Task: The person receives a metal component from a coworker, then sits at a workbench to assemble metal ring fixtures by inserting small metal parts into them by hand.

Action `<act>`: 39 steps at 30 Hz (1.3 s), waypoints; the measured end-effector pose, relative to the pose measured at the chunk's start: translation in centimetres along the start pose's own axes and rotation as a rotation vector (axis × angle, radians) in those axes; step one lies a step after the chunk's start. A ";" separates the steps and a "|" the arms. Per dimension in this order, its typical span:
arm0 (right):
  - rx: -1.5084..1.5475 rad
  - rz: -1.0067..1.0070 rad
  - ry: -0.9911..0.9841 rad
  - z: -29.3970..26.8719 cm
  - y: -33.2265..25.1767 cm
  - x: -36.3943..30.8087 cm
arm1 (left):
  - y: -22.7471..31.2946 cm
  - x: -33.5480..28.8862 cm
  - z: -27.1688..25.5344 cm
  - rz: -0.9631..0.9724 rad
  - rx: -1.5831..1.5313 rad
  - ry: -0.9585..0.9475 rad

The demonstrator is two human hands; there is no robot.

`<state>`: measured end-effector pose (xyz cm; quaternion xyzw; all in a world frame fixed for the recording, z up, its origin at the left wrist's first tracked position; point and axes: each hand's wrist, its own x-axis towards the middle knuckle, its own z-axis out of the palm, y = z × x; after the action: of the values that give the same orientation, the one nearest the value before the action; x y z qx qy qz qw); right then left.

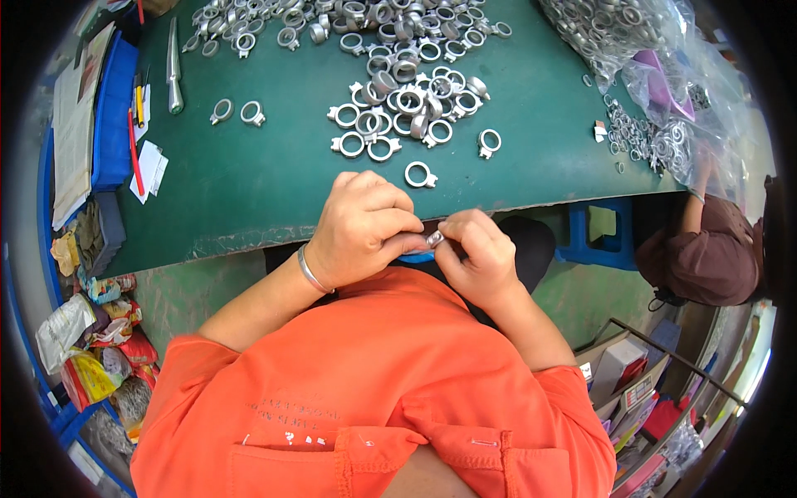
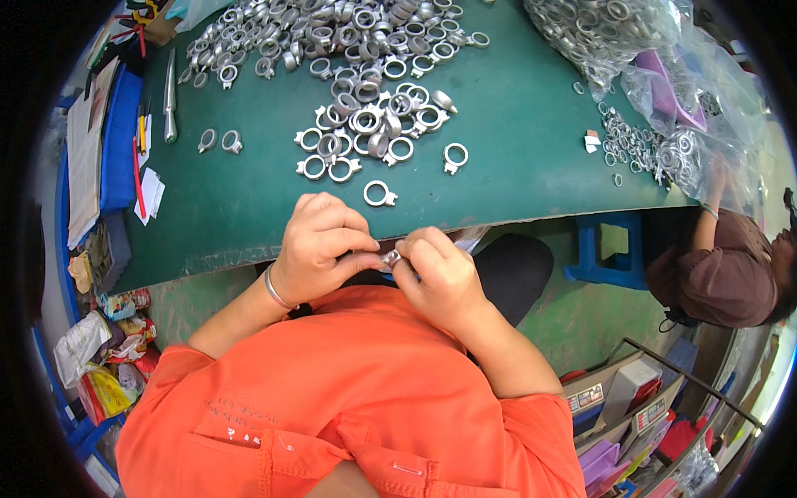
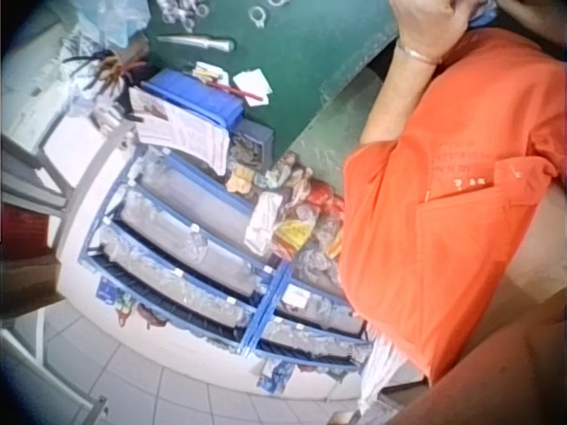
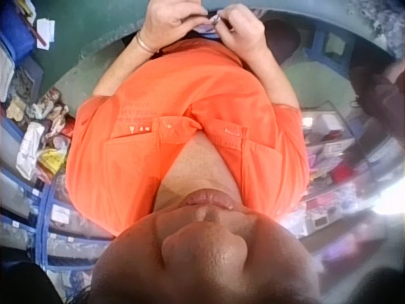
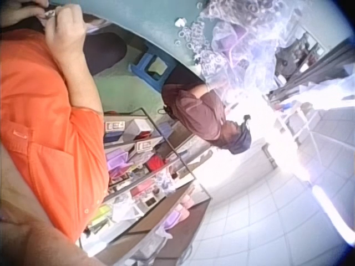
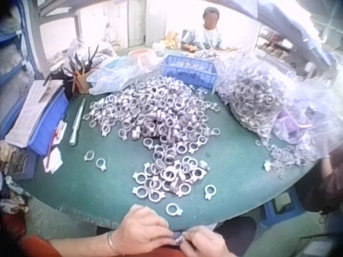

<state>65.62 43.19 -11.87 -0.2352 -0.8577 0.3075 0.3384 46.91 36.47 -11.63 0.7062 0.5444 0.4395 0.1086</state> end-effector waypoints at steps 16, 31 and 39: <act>-0.309 0.091 0.042 -3.6 3.9 6.2 | 0.5 -0.2 0.2 -0.097 0.011 0.121; 0.332 0.123 -0.361 -4.5 0.6 1.7 | 0.6 0.0 0.2 -0.116 -0.003 0.193; -0.208 -0.095 -0.116 0.6 0.9 5.1 | 0.5 -0.3 0.5 -0.128 0.002 0.239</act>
<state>62.03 46.76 -10.62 -0.2101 -0.9132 0.2137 0.2763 47.59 36.20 -11.73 0.6128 0.5979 0.5119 0.0700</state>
